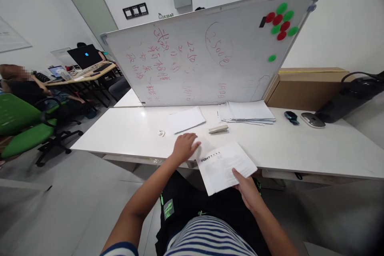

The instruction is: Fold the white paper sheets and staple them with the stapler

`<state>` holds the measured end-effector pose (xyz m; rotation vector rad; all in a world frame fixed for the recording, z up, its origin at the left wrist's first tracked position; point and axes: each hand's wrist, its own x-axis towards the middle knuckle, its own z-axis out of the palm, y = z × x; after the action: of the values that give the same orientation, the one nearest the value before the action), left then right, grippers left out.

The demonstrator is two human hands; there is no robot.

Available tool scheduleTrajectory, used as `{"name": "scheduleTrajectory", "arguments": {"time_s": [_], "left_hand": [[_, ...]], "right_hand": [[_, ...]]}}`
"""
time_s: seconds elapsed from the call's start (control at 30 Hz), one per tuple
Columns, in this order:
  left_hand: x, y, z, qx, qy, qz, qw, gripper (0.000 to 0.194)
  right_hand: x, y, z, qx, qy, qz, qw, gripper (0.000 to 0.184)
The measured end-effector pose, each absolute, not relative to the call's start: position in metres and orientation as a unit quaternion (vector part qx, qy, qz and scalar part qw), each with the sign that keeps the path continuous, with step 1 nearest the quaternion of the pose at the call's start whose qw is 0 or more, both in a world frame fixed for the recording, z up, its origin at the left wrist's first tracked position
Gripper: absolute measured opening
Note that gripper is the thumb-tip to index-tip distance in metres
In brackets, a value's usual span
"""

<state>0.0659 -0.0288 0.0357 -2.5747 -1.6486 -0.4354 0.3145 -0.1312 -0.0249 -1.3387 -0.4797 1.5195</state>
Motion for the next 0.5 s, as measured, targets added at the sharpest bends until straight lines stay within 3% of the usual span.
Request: {"name": "scheduleTrajectory", "arguments": {"time_s": [0.2,0.27,0.37,0.5], "left_hand": [[0.039,0.058,0.027,-0.775,-0.630,-0.005,0.039,0.050],[0.035,0.070,0.023,-0.776,-0.630,0.026,0.029,0.042],[0.034,0.073,0.017,-0.772,-0.634,0.029,0.031,0.031],[0.034,0.067,0.013,-0.769,-0.637,0.013,0.046,0.034]], "right_hand": [[0.333,-0.170,-0.043,-0.590,-0.175,0.552,0.563,0.033],[0.333,-0.176,-0.046,-0.589,-0.170,0.545,0.571,0.031],[0.333,-0.179,-0.046,-0.585,-0.176,0.546,0.573,0.031],[0.333,-0.174,-0.041,-0.591,-0.190,0.537,0.571,0.031]]}}
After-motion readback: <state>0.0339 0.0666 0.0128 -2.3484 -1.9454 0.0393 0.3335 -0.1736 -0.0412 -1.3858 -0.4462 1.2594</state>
